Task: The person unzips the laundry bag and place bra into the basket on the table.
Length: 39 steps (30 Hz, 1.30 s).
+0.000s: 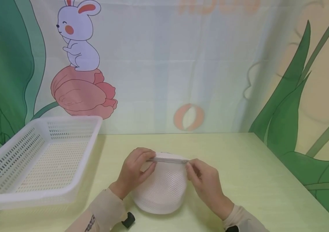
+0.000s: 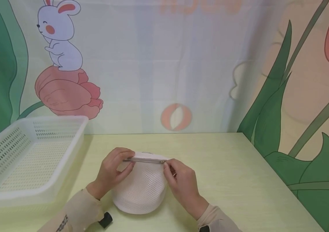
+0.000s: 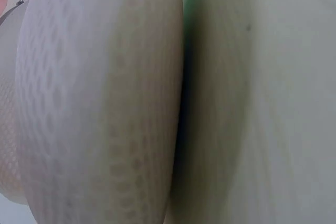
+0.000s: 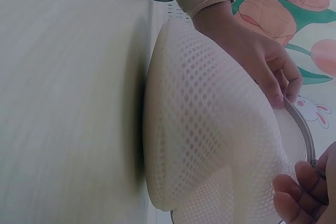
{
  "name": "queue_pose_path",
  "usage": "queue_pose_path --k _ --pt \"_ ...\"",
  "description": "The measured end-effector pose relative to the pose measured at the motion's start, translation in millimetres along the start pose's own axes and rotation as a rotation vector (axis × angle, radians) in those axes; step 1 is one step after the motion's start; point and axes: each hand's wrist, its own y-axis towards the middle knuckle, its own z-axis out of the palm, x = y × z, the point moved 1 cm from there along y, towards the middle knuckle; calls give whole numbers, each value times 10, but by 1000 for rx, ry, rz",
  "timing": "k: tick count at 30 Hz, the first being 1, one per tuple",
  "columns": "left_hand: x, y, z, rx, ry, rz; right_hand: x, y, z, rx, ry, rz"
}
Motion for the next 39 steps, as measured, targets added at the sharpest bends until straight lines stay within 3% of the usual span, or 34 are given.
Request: queue_pose_path --k 9,17,30,39 --pt "-128 114 26 -6 -23 64 -7 -6 9 25 -1 5" --pt "-307 202 71 64 3 17 -6 -13 14 35 -6 -21" --pt "-412 220 102 43 81 -23 69 -3 19 52 -65 -73" --pt "-401 198 118 32 105 9 114 -6 28 54 -92 -102"
